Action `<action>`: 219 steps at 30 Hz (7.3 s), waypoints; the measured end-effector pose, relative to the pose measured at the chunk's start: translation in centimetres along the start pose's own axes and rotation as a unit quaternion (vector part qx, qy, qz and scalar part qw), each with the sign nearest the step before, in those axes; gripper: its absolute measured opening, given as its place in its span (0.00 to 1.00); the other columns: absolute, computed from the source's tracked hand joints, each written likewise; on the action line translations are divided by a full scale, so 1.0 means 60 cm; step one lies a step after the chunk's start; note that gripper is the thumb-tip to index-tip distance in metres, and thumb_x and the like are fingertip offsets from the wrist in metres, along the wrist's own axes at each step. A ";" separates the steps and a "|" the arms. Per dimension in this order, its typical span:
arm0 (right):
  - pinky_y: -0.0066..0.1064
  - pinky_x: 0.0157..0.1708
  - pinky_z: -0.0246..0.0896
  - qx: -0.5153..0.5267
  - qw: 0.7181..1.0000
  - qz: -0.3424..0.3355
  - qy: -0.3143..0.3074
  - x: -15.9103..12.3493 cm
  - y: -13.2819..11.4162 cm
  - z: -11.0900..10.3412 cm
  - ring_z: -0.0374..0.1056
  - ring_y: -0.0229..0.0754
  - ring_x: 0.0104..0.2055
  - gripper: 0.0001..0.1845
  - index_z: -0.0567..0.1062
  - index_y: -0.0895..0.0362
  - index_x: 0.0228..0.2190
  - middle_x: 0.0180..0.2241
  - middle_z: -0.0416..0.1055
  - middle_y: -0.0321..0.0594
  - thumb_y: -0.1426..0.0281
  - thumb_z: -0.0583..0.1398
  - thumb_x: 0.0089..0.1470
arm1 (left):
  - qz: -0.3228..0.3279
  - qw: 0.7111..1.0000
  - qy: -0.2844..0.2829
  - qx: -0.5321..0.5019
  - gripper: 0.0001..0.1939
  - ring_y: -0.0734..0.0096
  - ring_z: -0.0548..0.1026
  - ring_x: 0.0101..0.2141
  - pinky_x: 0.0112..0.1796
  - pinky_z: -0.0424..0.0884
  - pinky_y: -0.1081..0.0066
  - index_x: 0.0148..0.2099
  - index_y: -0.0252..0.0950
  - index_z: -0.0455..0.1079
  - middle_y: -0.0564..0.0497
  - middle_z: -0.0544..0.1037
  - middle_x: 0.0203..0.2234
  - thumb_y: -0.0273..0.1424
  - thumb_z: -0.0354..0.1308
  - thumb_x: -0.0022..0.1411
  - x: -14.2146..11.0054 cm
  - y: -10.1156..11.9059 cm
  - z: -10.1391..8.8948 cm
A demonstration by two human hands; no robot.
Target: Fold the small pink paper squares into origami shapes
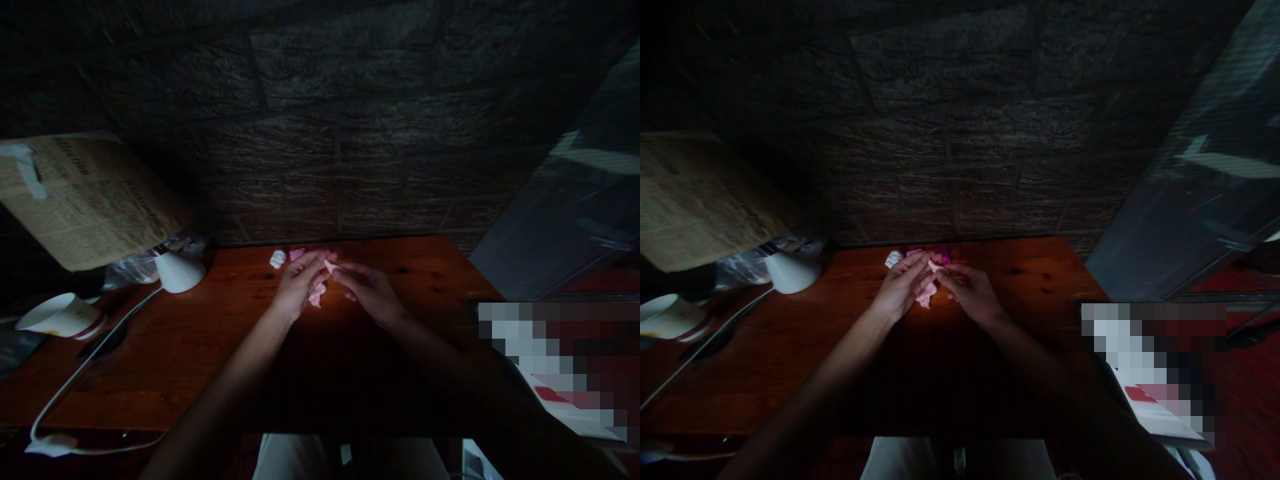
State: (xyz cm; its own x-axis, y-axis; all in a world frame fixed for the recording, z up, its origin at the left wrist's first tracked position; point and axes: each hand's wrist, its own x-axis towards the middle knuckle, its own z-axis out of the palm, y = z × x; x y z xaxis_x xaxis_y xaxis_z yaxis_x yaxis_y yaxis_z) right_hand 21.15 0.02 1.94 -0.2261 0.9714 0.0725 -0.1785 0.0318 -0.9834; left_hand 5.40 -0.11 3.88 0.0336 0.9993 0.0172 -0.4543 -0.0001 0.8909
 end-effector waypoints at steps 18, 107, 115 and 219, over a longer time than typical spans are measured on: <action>0.27 0.23 0.56 0.017 0.999 0.023 -0.015 0.002 0.003 0.000 0.63 0.32 0.23 0.21 0.85 0.51 0.41 0.34 0.81 0.39 0.55 0.72 0.46 | -0.016 1.000 -0.013 -0.003 0.12 0.76 0.79 0.30 0.27 0.72 0.79 0.39 0.33 0.82 0.45 0.85 0.42 0.36 0.74 0.55 -0.001 0.002 -0.004; 0.32 0.30 0.63 -0.057 0.997 -0.039 0.018 0.002 -0.032 -0.028 0.67 0.37 0.28 0.19 0.85 0.53 0.37 0.33 0.80 0.39 0.56 0.71 0.46 | 0.127 0.971 -0.055 0.196 0.11 0.68 0.79 0.32 0.36 0.76 0.69 0.37 0.36 0.81 0.48 0.84 0.32 0.33 0.74 0.51 -0.011 -0.007 0.009; 0.31 0.28 0.61 -0.053 0.998 -0.044 -0.001 0.004 -0.031 -0.029 0.65 0.36 0.26 0.22 0.85 0.54 0.38 0.29 0.78 0.37 0.52 0.70 0.47 | 0.135 0.972 -0.049 0.188 0.12 0.69 0.79 0.34 0.42 0.75 0.68 0.36 0.36 0.81 0.49 0.84 0.32 0.32 0.76 0.49 -0.011 -0.007 0.014; 0.31 0.31 0.74 -0.133 0.969 -0.179 -0.107 0.006 -0.048 -0.062 0.76 0.38 0.33 0.11 0.85 0.49 0.40 0.41 0.83 0.38 0.60 0.67 0.57 | -0.143 0.980 -0.135 -0.013 0.07 0.69 0.79 0.35 0.38 0.78 0.70 0.42 0.33 0.82 0.44 0.83 0.38 0.28 0.68 0.60 -0.008 0.010 -0.014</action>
State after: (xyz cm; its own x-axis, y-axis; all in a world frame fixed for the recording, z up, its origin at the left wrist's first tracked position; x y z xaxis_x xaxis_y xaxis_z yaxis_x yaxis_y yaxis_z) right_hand 25.12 1.15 4.20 -0.3931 0.8169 0.4222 -0.0360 0.4451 -0.8947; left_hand 4.36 -0.58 4.00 0.3951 0.9120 -0.1100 -0.4136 0.2835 0.8652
